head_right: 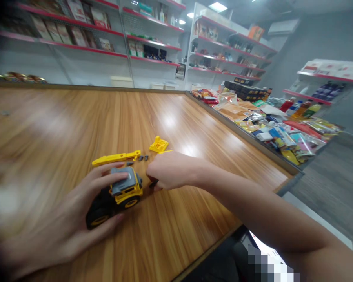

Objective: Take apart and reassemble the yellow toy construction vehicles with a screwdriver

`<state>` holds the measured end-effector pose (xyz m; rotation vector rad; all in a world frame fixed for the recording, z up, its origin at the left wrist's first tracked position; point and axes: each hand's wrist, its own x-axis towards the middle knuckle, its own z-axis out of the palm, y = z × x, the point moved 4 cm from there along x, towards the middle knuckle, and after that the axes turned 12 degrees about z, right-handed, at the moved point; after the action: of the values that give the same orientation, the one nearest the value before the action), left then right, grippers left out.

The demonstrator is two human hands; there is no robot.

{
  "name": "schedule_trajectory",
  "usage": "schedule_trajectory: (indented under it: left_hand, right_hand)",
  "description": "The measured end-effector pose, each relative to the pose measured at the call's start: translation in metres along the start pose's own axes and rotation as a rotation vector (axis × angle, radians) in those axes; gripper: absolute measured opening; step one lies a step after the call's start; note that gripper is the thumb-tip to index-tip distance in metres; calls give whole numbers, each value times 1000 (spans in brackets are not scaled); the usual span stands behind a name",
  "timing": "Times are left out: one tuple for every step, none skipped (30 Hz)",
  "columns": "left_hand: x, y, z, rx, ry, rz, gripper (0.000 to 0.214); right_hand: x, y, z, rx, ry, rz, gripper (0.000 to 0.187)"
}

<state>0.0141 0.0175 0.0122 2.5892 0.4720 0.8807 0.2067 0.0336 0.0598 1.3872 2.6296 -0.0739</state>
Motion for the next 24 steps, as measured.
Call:
schedule_trajectory:
  left_hand:
    - [2, 2, -1, 16, -41, 13, 69]
    - [3, 3, -2, 15, -74, 22, 70]
    - [4, 4, -2, 10, -99, 27, 72]
    - [3, 3, -3, -1, -102, 23, 73]
    - [3, 2, -3, -15, -105, 13, 73]
    - [2, 1, -3, -30, -101, 2, 73]
    - [1, 0, -3, -46, -89, -10, 73]
    - [0, 0, -3, -62, -73, -25, 73]
    - [0, -1, -4, -80, -52, -43, 72]
    - [0, -1, -5, -101, -26, -68, 71]
    - [0, -1, -6, -129, 6, -101, 69]
    - [0, -2, -8, -168, 45, -145, 68]
    - [0, -3, -9, -226, 94, -195, 66]
    - [0, -4, -11, -309, 155, -251, 66]
    - [0, -5, -12, -416, 236, -303, 67]
    - [0, -7, -13, -545, 324, -350, 68]
    - [0, -9, -14, -690, 415, -393, 68]
    - [-1, -11, -13, -842, 497, -432, 67]
    - [0, -13, -11, -992, 553, -471, 65]
    - [0, -13, -9, -1130, 580, -508, 60]
    - [1, -14, -6, -1254, 577, -543, 55]
    - [2, -13, -3, -1358, 552, -575, 50]
    - [3, -12, 0, -1444, 518, -597, 46]
    - [4, -11, 2, -1511, 480, -610, 42]
  right_hand:
    - [-1, 0, 2, 23, 16, 10, 14]
    - [-1, 0, 4, 52, 28, 24, 13]
    - [-2, 1, 7, 82, 32, 41, 13]
    - [-2, 1, 10, 109, 38, 53, 12]
    - [-2, 1, 12, 137, 38, 57, 12]
    - [-3, 1, 13, 162, 39, 64, 12]
    - [-3, 1, 14, 180, 40, 68, 12]
    - [-3, 0, 15, 193, 40, 73, 11]
    - [-3, 0, 15, 201, 41, 78, 10]
    - [-3, 0, 16, 211, 41, 81, 8]
    - [-3, -1, 16, 225, 42, 81, 7]
    - [-3, -2, 16, 247, 44, 75, 5]
    - [-3, -3, 16, 280, 51, 59, 4]
    - [-3, -5, 16, 328, 69, 33, 4]
    - [-3, -7, 15, 388, 104, -4, 4]
    - [-3, -10, 14, 458, 160, -47, 4]
    - [-4, -14, 12, 532, 234, -93, 2]
    - [-5, -17, 11, 604, 319, -135, 1]
    - [-6, -19, 9, 663, 403, -168, 2]
    - [-7, -22, 8, 703, 477, -189, 4]
    - [-7, -24, 7, 723, 539, -196, 5]
    - [-8, -25, 7, 724, 589, -192, 7]
    - [-8, -26, 8, 712, 626, -176, 8]
    - [-7, -26, 8, 692, 653, -152, 9]
